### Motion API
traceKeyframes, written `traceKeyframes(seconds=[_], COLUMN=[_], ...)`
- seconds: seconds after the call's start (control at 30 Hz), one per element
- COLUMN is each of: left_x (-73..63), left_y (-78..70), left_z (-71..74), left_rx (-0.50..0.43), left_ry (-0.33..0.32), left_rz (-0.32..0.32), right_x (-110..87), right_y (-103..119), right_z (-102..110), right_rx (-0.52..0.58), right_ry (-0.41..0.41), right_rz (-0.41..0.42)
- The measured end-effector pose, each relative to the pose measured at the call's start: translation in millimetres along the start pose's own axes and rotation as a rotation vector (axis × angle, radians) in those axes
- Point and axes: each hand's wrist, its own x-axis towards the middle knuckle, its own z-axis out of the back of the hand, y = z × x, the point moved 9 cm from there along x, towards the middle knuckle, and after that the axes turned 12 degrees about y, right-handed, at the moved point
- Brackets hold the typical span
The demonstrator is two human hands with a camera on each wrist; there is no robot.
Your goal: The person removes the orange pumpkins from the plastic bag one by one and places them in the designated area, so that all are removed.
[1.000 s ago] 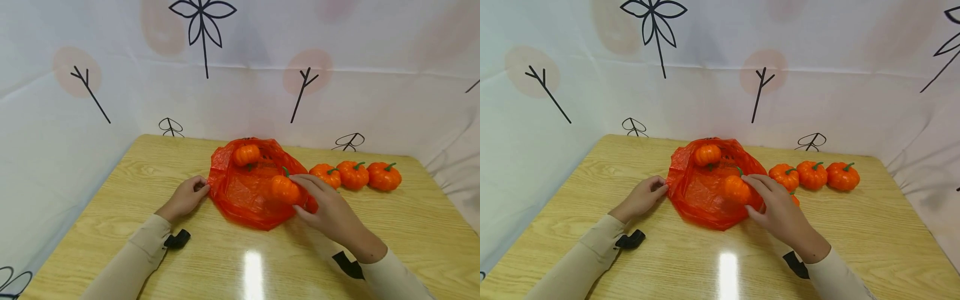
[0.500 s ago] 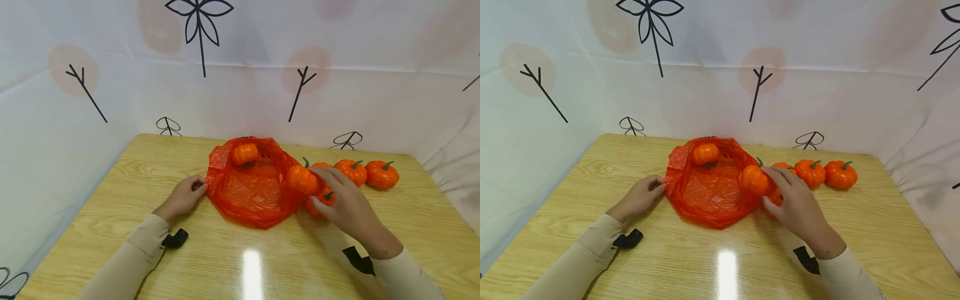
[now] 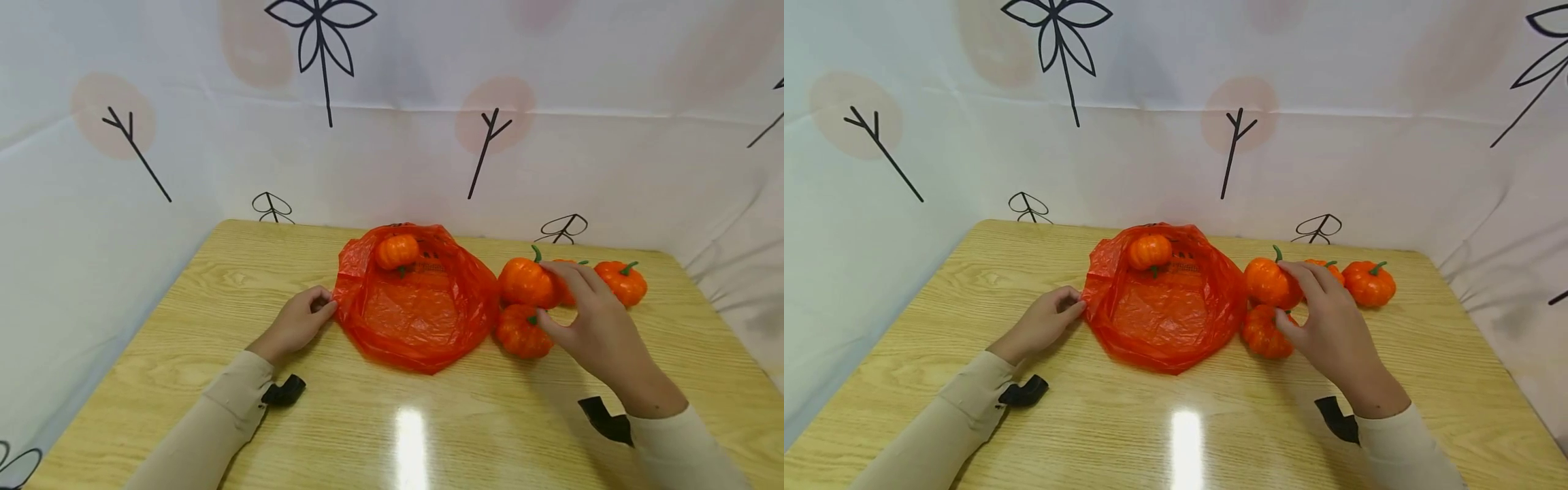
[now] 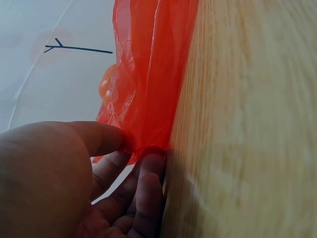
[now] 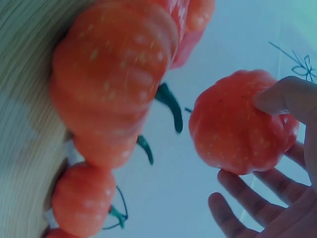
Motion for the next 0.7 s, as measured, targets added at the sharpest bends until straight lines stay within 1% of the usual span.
traceKeyframes(seconds=[0.17, 0.37, 0.47, 0.57, 0.7], left_x=[0.0, -0.4, -0.6, -0.8, -0.4], left_y=[-0.1, -1.1, -1.4, -1.6, -1.6], left_z=[0.1, -0.2, 0.0, 0.4, 0.1], left_rx=[-0.003, 0.002, 0.007, 0.010, 0.012], left_ry=[0.000, 0.000, -0.001, -0.005, -0.006], left_rz=[-0.005, -0.007, -0.003, -0.002, -0.001], right_x=[-5.3, -10.8, -12.0, -13.2, -14.5], right_y=[-15.5, -31.2, -37.5, -43.0, -50.8], right_z=[2.1, 5.5, 6.9, 7.7, 4.5], right_rx=[-0.002, -0.052, -0.073, -0.079, -0.074], right_ry=[0.035, 0.067, 0.088, 0.121, 0.191], right_rz=[-0.074, -0.151, -0.173, -0.199, -0.235])
